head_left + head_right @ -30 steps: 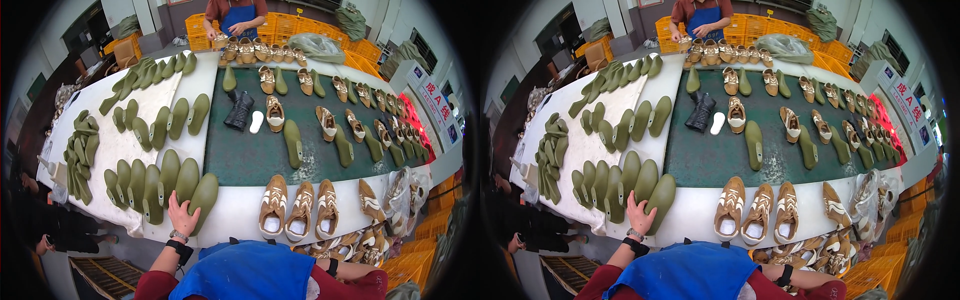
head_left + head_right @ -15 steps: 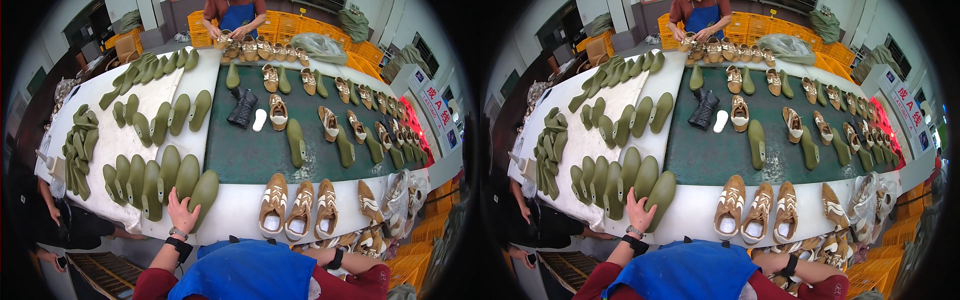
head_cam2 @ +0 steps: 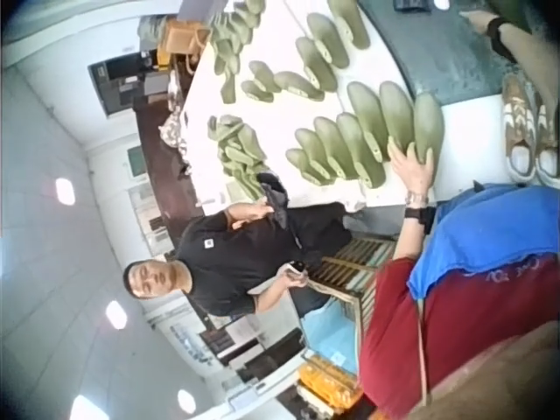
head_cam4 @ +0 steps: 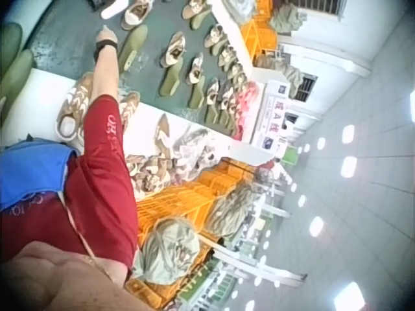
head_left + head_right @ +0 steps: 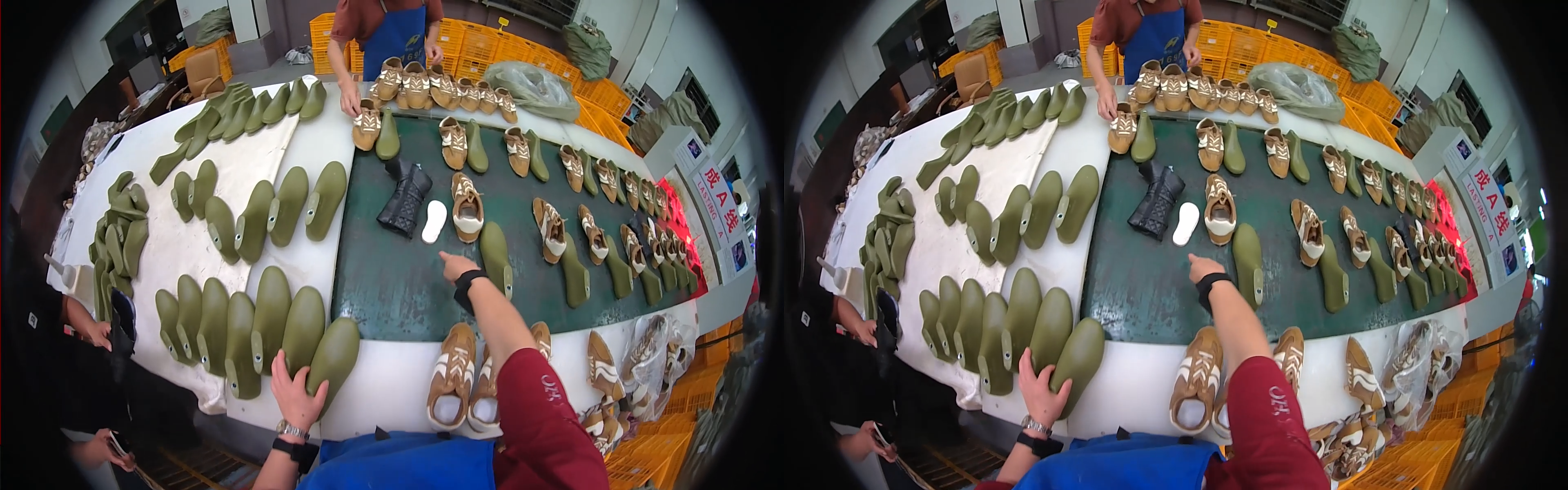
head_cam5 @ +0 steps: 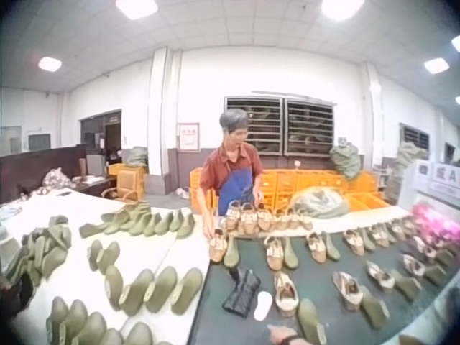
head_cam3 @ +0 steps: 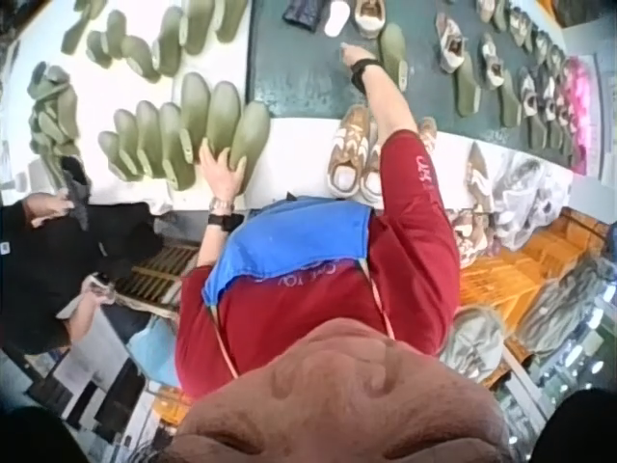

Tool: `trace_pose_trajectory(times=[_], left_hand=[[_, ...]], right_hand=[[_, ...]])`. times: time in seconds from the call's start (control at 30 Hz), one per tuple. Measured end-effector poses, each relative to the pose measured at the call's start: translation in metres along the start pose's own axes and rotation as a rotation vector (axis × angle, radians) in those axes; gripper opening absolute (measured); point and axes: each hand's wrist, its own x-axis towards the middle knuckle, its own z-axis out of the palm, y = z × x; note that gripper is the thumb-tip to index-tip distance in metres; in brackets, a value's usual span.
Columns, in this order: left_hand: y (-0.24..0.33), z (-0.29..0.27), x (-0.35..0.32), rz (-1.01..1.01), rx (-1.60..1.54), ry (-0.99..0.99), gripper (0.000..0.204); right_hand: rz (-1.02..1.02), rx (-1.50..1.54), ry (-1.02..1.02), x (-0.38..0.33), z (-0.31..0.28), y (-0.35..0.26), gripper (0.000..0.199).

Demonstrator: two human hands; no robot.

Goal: The worker is inspecting shoe lasts and matching them with footwear components on a factory assembly line.

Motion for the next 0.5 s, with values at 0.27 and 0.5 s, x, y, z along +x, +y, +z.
trace_pose_trajectory(times=[0.27,0.5], left_hand=[[0.002,-0.003,0.009,-0.029,-0.007,-0.051,0.042],[-0.004,-0.005,0.004,0.048,0.001,0.038,0.039]], right_hand=[[0.188,0.102,0.012,0.047,0.018,-0.019,0.065],[-0.305,0.033,0.056,-0.04,-0.021,-0.039,0.05]])
